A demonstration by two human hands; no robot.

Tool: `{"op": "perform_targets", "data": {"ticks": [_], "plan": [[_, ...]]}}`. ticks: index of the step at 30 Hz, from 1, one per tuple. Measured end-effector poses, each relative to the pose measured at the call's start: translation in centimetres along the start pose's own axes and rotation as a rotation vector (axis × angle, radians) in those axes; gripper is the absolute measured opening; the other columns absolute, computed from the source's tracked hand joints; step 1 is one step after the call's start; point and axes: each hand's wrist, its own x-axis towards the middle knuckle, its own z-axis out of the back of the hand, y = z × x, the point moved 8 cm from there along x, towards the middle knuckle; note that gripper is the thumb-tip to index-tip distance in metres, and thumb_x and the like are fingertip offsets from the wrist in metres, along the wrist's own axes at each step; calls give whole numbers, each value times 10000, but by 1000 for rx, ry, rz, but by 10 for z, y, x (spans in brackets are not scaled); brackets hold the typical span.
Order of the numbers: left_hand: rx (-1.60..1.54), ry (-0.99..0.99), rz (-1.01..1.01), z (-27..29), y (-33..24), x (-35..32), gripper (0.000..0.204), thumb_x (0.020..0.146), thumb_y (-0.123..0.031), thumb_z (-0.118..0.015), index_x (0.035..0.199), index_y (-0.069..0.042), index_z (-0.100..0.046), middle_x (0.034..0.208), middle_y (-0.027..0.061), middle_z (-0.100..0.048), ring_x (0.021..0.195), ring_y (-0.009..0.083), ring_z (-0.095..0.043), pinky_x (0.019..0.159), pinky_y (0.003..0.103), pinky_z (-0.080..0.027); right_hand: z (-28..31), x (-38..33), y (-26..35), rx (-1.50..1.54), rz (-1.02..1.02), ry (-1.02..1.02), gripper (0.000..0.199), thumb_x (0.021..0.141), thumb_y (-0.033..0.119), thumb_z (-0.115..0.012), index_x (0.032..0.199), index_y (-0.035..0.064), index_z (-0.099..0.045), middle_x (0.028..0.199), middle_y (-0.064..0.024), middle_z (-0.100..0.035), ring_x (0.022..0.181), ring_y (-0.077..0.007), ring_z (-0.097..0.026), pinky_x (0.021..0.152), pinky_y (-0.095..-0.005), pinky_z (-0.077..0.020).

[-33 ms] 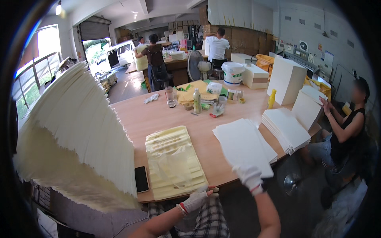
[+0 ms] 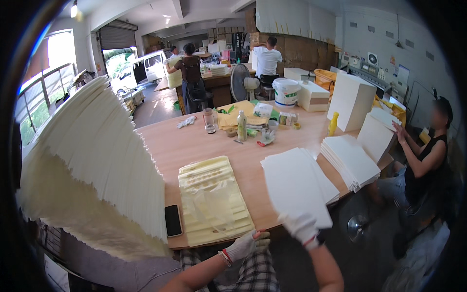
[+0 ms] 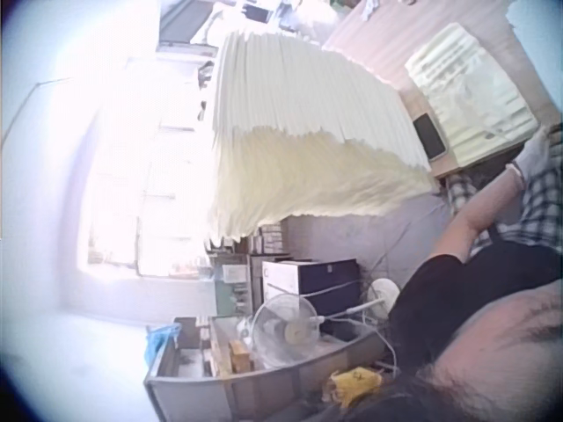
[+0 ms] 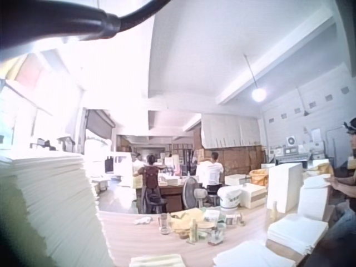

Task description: The person sits at a table and repeatedly picks up white rectangular sheets, places them into yellow plastic sleeves, and stacks the wrapped items. The person also handles stacks of unwrapped sheets and sleeves on the table.

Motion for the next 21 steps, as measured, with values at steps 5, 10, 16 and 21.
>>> {"op": "perform_targets", "data": {"ticks": [5, 10, 16, 21], "plan": [[285, -14, 31, 14, 5, -22, 489, 829, -191, -554, 1280, -57, -419, 1194, 65, -526, 1052, 182, -534, 862, 347, -466, 49, -36, 52, 649, 188, -7, 290, 803, 324, -570, 976, 95, -610, 1049, -109, -603, 1010, -228, -564, 918, -405, -422], [1253, -134, -30, 2, -31, -73, 645, 760, -227, -536, 1342, -51, -322, 1218, 151, -473, 1153, 264, -467, 896, 384, -423, -85, -132, 13, 1944, -1093, 128, 234, 899, 190, -505, 1014, -4, -567, 919, -88, -604, 774, -181, -606, 688, -312, -515], [2145, -451, -862, -45, 2, -95, 631, 681, -237, -627, 1208, 45, -424, 1243, 334, -371, 1139, 445, -412, 944, 507, -349, -69, -57, 125, 1918, -1025, -354, 385, 887, 186, -527, 1213, -4, -450, 1142, -124, -534, 1067, -195, -501, 878, -312, -442], [2017, -678, -1406, -84, -140, -171, 495, 683, -221, -684, 1087, 23, -537, 1155, 269, -491, 1107, 442, -450, 957, 520, -336, -13, -35, 95, 1490, -744, -349, 254, 845, 87, -555, 1072, -24, -548, 976, -98, -600, 851, -180, -581, 751, -297, -481]]}}
